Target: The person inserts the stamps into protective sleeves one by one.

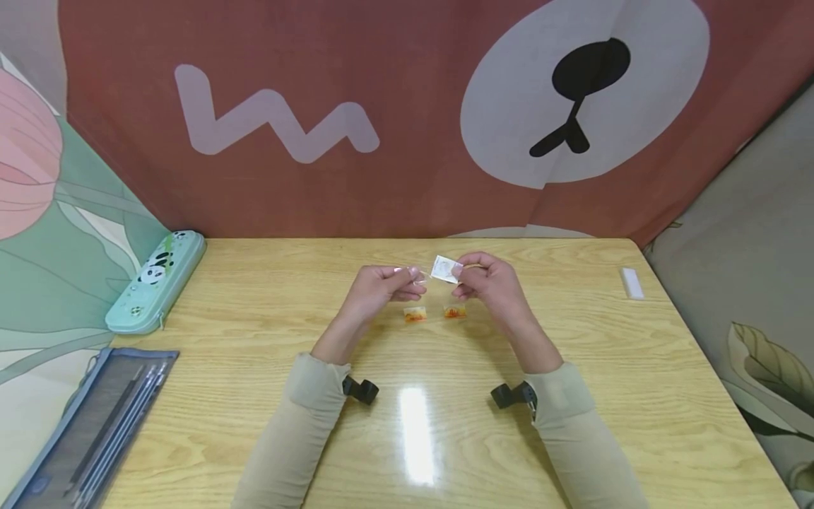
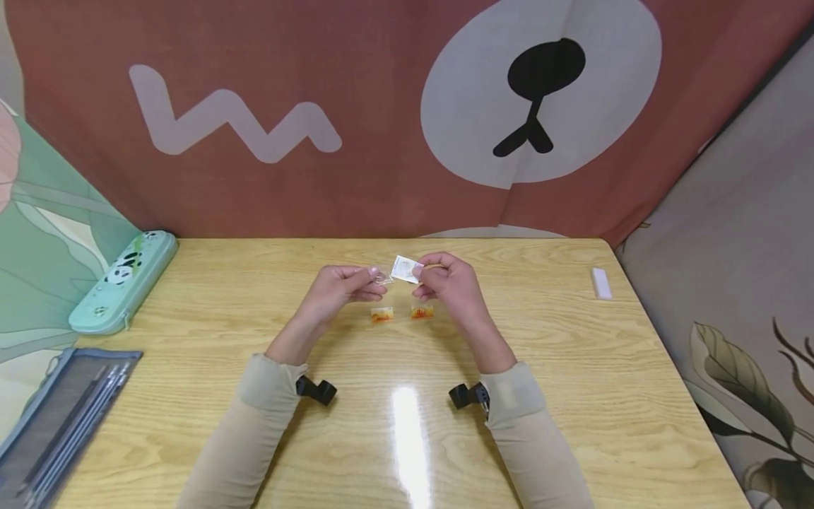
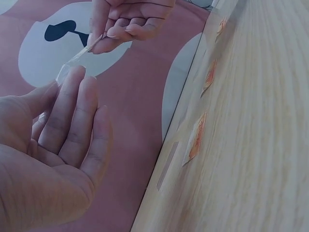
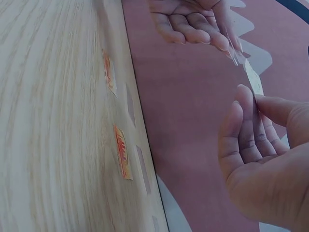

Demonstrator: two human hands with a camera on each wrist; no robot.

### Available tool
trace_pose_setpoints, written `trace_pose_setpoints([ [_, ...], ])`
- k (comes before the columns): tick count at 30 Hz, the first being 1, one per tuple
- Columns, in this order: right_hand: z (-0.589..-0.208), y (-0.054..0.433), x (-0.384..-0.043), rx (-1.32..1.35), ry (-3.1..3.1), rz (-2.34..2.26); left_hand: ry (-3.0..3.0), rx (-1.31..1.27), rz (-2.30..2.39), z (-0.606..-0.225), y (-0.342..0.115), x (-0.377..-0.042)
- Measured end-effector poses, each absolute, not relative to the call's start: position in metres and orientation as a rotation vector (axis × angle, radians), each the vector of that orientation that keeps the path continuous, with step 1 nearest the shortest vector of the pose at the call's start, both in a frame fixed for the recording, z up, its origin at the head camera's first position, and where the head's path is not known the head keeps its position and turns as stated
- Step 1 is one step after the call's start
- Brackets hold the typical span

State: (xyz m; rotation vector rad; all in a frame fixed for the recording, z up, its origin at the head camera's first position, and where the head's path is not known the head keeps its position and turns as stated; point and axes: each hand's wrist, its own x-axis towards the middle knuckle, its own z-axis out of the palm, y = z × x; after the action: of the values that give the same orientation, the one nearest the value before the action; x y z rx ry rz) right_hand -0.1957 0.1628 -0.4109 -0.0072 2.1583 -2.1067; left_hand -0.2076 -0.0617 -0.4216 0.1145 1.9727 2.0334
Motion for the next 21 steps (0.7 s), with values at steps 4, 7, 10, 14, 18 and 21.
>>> trace_pose_setpoints([
  [4,-0.4088,0.1639,-0.1953,0.007,2.186,-2.117,1.981,0.122,2.033,-0.4216,-0.0622,-0.2079],
  [7,-0.4071,0.1635,-0.1951,-0.006,2.182,-2.102,1.993,0.122,2.025,-0.4212,-0.0626,-0.2081],
  [10,-0.4066,0.1626,-0.1947,-0.023,2.174,-2.086,2.007,0.119,2.015,-0.4210,-0.0624,-0.2083],
  [14,-0.4067,0.1626,-0.1943,-0.026,2.168,-2.084,2.007,0.118,2.013,-0.4208,-0.0622,-0.2085],
  [18,-0.4074,0.1629,-0.1946,-0.022,2.173,-2.082,2.016,0.117,2.001,-0.4206,-0.0624,-0.2079],
  [21,-0.4081,0.1628,-0.1950,-0.021,2.185,-2.066,2.014,0.113,2.006,-0.4206,-0.0619,-0.2076],
])
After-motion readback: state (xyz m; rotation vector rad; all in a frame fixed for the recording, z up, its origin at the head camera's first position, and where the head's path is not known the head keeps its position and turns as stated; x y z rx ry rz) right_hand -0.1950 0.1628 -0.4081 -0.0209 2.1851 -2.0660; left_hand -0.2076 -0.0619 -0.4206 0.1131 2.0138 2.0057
